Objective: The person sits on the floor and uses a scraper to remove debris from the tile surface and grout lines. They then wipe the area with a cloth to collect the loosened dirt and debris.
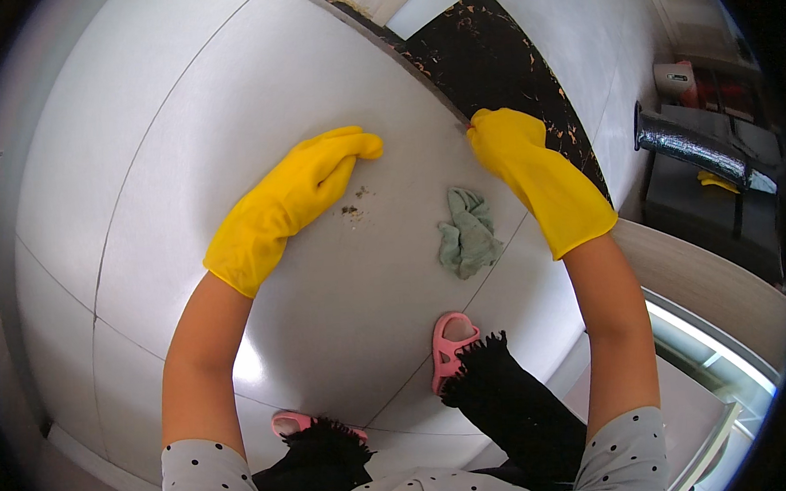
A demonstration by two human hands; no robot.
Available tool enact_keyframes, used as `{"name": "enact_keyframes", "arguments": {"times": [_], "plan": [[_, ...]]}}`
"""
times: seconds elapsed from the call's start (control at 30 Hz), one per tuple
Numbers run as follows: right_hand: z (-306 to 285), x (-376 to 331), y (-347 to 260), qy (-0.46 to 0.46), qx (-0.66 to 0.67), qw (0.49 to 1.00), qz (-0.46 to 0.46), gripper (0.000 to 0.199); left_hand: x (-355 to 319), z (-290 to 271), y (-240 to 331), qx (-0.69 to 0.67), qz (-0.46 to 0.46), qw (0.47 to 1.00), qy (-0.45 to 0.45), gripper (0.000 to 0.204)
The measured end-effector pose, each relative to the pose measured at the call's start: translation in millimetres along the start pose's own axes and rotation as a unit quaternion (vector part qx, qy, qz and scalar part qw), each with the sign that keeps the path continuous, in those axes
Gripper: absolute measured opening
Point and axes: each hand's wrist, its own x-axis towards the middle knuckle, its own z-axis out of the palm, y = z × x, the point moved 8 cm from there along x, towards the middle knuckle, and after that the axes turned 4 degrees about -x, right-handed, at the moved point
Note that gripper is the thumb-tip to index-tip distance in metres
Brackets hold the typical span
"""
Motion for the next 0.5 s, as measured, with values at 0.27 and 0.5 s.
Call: {"name": "enact_keyframes", "arguments": {"times": [0.27,0.5], "plan": [[1,0,-12,-0.009,0.007,1.0,-0.029,0.024,1,-1,2,-0.011,-0.009,1.0,0.007,0.025],[12,-53,-85,-0.078,-0.012,0.986,-0.146,0.026,-2,0,-3,0.011,-0.009,1.0,0.023,0.025]]}}
